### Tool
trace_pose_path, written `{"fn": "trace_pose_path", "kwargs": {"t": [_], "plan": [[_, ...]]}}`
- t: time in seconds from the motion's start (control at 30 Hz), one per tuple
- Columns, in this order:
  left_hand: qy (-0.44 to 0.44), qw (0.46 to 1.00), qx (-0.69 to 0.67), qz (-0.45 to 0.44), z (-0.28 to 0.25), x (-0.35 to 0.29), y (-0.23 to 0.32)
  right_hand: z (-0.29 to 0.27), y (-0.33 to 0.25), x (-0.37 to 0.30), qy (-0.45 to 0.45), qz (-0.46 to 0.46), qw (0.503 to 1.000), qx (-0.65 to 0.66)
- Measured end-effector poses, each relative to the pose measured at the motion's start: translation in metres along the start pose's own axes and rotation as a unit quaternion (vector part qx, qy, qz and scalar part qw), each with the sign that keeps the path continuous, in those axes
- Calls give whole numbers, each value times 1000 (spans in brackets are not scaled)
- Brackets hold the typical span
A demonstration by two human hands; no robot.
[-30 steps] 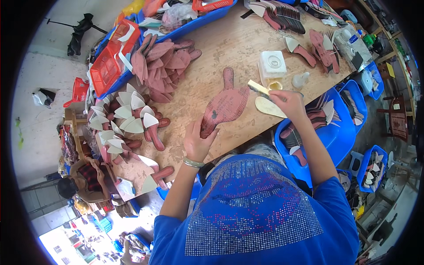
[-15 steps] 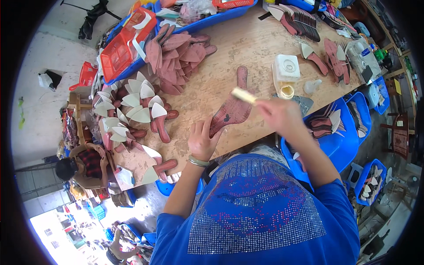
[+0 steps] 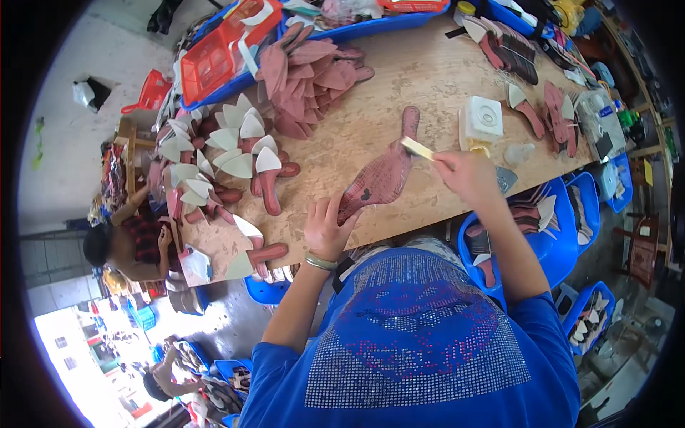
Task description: The person applies glue to the edges of pink, hand-shaped wooden pieces using a brush. They pick up each piece from a pile on the table, apply the adhesive to the edges, and place the treated pieces into a blue bin. The process is repeated continuously for multiple items.
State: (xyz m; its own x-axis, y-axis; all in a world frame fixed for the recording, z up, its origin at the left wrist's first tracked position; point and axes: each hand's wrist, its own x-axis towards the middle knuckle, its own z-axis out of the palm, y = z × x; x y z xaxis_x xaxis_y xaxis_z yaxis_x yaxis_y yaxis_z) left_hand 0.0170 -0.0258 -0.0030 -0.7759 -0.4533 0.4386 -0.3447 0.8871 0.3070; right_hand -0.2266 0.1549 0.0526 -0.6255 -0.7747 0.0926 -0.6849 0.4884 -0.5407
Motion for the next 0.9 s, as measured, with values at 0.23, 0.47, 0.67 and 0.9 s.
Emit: {"fn": "trace_pose_path", "kwargs": {"t": [0.23,0.47,0.67,0.9], "plan": [[5,997,2,-72,-11,-29,-13,-1,-23,9,-6,-4,997,72],[6,991,-17,-135,-29,-53,-19,23,-15,32,-65,-47,997,14],[-25,961,-85,-263,-30,-96,-29,49,-39,35,-127,-29,991,18],[180,782,-121,-584,9,-171,-121,65,-25,34,-136,-16,983,119]]}}
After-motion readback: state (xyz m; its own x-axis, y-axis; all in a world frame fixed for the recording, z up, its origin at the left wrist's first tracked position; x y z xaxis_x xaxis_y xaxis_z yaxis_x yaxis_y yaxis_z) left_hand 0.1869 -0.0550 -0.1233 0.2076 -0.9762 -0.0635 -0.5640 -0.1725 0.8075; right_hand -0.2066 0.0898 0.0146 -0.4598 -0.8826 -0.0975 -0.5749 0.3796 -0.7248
